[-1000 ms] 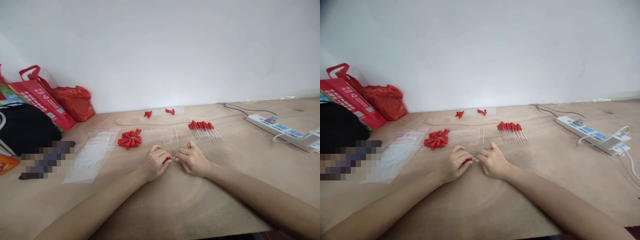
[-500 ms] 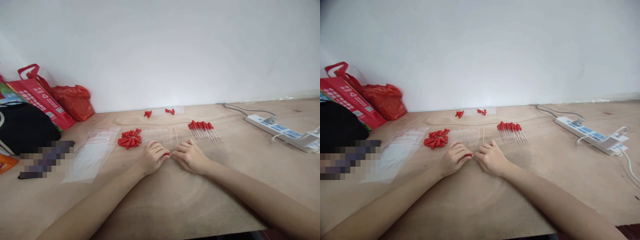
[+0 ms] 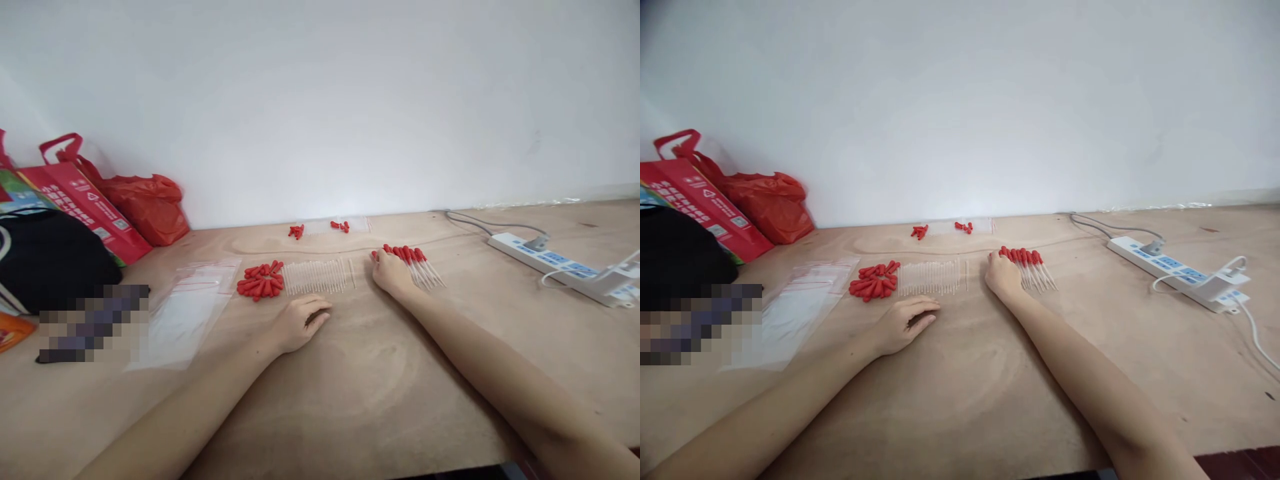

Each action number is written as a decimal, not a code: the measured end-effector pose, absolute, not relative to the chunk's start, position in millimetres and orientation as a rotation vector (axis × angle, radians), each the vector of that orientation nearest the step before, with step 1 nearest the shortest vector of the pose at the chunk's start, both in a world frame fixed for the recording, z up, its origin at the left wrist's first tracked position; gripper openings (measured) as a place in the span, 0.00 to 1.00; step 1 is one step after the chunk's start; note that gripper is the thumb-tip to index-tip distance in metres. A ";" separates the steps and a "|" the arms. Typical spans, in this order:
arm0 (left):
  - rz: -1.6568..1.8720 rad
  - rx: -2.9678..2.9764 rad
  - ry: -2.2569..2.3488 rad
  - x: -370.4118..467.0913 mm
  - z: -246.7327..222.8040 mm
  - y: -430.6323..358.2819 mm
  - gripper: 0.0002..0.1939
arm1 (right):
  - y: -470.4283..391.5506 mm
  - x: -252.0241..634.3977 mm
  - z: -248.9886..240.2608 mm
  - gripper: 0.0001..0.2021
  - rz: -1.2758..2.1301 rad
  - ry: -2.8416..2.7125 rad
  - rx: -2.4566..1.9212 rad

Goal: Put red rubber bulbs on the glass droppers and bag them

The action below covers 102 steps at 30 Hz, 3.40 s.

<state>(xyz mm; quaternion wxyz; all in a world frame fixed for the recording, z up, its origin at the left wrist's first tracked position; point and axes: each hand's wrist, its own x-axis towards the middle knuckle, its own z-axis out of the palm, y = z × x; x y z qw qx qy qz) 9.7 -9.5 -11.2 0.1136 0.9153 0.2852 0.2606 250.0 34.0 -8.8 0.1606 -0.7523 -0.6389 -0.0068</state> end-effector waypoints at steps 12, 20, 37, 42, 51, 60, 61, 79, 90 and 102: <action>0.764 2.654 0.822 10.3 -10.8 -9.4 0.12 | 33.2 225.1 -0.2 0.14 0.086 -1.820 -2.150; 0.743 2.699 0.830 11.2 -13.7 -10.9 0.12 | 44.5 197.6 4.0 0.16 0.256 -1.824 -2.249; 0.617 2.550 2.164 -41.8 8.7 25.6 0.10 | -13.6 253.4 -30.5 0.09 -0.383 -2.135 -1.471; 0.692 2.519 2.137 -38.6 7.6 25.7 0.08 | -26.6 265.7 -34.8 0.08 -0.361 -2.119 -1.343; 1.297 2.493 1.794 -36.6 8.8 27.8 0.06 | -23.5 258.7 -34.2 0.06 -0.211 -2.132 -1.204; 0.930 2.353 1.003 21.3 -10.1 -18.8 0.03 | -27.4 253.7 -33.6 0.11 -0.223 -2.241 -1.101; 0.873 2.423 1.013 23.5 -10.0 -21.4 0.05 | -28.4 253.4 -32.6 0.11 -0.223 -2.255 -1.102; 0.844 2.588 1.119 30.1 -11.0 -20.2 0.09 | -42.0 238.3 -25.0 0.10 -0.186 -2.252 -0.980; 0.903 2.603 0.978 31.1 -13.9 -19.9 0.10 | -43.1 236.5 -24.6 0.11 -0.183 -2.239 -0.938; 0.927 2.680 0.860 30.0 -14.6 -23.1 0.12 | -40.9 239.3 -23.9 0.14 -0.209 -2.345 -0.797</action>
